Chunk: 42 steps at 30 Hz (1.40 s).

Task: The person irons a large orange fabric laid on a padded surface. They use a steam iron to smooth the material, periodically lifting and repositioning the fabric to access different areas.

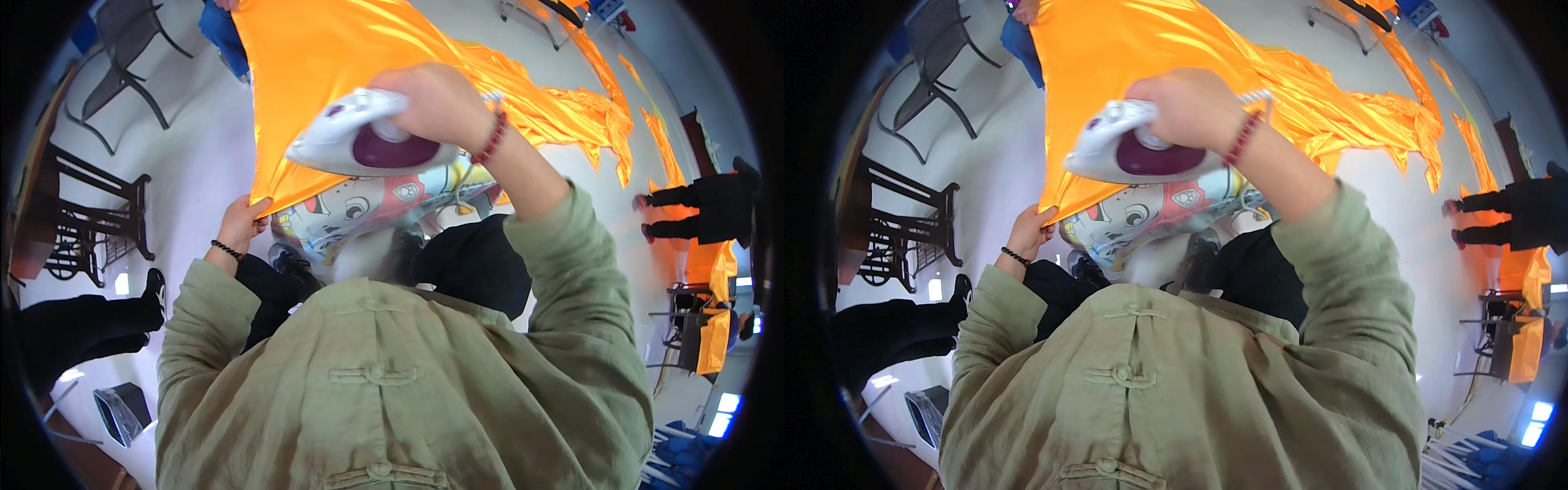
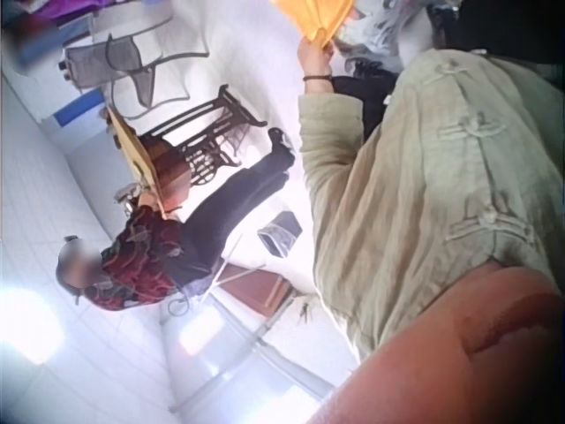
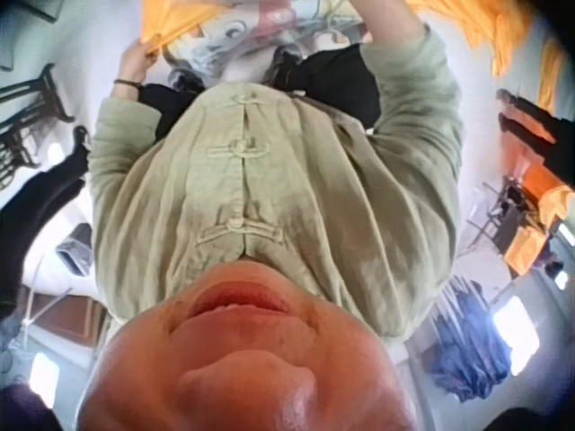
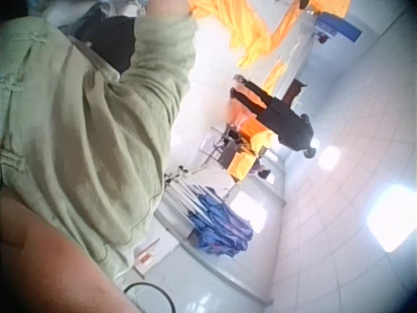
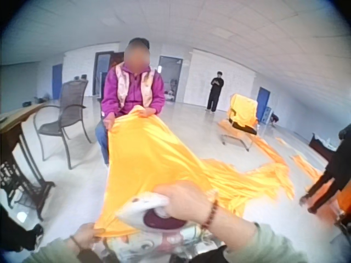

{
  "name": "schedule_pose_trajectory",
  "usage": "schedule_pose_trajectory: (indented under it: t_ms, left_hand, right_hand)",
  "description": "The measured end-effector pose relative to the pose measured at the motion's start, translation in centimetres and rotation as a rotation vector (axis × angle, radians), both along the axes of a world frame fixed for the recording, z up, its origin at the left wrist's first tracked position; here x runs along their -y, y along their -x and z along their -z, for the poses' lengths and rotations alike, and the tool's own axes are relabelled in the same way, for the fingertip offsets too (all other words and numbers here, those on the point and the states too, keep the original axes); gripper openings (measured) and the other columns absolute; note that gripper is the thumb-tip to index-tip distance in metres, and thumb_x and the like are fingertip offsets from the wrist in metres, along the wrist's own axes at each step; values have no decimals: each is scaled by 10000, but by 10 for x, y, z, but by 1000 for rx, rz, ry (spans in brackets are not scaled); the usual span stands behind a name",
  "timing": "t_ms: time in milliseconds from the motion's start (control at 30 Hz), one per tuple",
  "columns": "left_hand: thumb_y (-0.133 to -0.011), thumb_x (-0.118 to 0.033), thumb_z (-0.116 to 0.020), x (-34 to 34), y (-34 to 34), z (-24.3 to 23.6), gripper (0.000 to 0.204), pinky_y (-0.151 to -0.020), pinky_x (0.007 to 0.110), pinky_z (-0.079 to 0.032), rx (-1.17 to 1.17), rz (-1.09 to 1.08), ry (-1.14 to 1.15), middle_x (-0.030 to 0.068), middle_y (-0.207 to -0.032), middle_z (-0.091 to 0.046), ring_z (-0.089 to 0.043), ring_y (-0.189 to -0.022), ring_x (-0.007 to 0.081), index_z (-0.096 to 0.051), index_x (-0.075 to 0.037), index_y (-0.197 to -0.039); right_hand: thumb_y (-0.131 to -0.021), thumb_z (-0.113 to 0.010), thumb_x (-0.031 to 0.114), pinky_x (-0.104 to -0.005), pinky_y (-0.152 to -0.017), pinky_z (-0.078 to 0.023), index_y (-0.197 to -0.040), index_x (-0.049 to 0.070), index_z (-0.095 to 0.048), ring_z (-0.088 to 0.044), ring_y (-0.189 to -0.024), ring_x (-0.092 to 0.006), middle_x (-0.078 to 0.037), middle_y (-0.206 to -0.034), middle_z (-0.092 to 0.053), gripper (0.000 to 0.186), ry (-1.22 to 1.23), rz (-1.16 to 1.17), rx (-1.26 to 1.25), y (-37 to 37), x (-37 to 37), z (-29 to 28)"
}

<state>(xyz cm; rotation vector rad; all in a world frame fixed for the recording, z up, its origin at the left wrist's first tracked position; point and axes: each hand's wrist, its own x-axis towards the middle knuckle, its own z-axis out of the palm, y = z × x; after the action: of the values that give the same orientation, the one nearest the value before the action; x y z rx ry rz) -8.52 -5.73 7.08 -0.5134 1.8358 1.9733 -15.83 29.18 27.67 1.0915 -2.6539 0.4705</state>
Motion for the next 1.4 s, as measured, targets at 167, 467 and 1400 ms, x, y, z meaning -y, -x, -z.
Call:
schedule_pose_trajectory:
  t_ms: [167,467,1400]
  left_hand:
    - [-952,-215,-649,14,-1,4,148,-540,208,-386,-85,-51,-33,-48,-721,-532,-472,-599,48,-590,-90,-1004]
    - [-981,-160,-613,22,-8,3,118,-535,185,-391,-129,-150,-142,-54,-716,-525,-453,-567,35,-578,-88,-1067]
    - [-939,-311,-661,17,-3,-7,195,-506,217,-308,105,39,-91,-60,-677,-490,-421,-574,69,-555,-155,-894]
  right_hand:
    - [-748,-661,131,-415,-788,-535,-1030,184,-720,-680,-910,-297,-97,-930,-716,293,-158,-97,86,19,55,0]
    - [-739,-670,189,-441,-784,-533,-1008,172,-703,-679,-916,-320,-116,-932,-711,271,-322,-90,280,20,42,32]
    - [-719,-719,195,-447,-785,-534,-963,121,-727,-678,-871,-342,-141,-910,-714,255,-32,450,205,31,-127,21]
